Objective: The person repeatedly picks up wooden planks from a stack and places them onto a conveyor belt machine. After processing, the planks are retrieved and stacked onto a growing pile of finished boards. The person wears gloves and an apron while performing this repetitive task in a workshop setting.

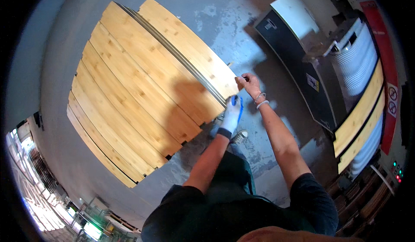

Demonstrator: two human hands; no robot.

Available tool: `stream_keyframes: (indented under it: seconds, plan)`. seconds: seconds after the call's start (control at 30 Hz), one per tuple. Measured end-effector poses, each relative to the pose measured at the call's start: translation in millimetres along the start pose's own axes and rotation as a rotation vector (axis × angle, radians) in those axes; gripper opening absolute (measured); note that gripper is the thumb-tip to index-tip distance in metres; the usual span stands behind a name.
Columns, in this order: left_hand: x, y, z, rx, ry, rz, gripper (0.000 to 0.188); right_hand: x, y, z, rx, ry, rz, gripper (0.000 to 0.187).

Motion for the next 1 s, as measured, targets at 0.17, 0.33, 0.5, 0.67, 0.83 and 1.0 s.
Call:
stream_keyframes:
  seconds: [0.17, 0.33, 0.5, 0.67, 0.83, 1.0]
  plan:
    - [-7.6, 6.2, -0.7, 0.099, -0.054, -0.026, 0.035, -40.2, -57.6, 15.3, 0.140, -0.136, -0.312, 0.048]
    - [-21.8, 17.8, 9.3, 0.033, -0.128, -0.040, 0.041, -32.0, -53.7, 36.5, 0.209, -0.109, -0.375, 0.051]
    - [-33.6, -34.0, -25.6, 0.366, -0.386, -0.480, 0.045, -2.6, -24.4, 33.2, -0.110, -0.506, -0.016, 0.066]
    - [-7.9, -57.6, -92.5, 0.600, -0.565, -0.661, 0.050, 63.8, -24.3, -43.8, -0.235, -0.668, 0.121, 0.054]
    - [-13.1, -10.1, -97.7, 0.688, -0.541, -1.209, 0.081, 156.8, -85.1, -147.5, -0.139, -0.552, 0.116, 0.051]
    - [6.8, 97.9, -142.1, 0.661, -0.556, -1.329, 0.068, 222.3, -137.3, -244.5, -0.012, -0.378, -0.030, 0.051]
Point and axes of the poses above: each hand's wrist, its own z-axis towards the middle knuckle, its own x-axis out of the back of the hand, y = z × x, the point moved 8 cm from there along z, towards the middle knuckle, and after that the axes turned 9 degrees about y, right-handed, at the moved point
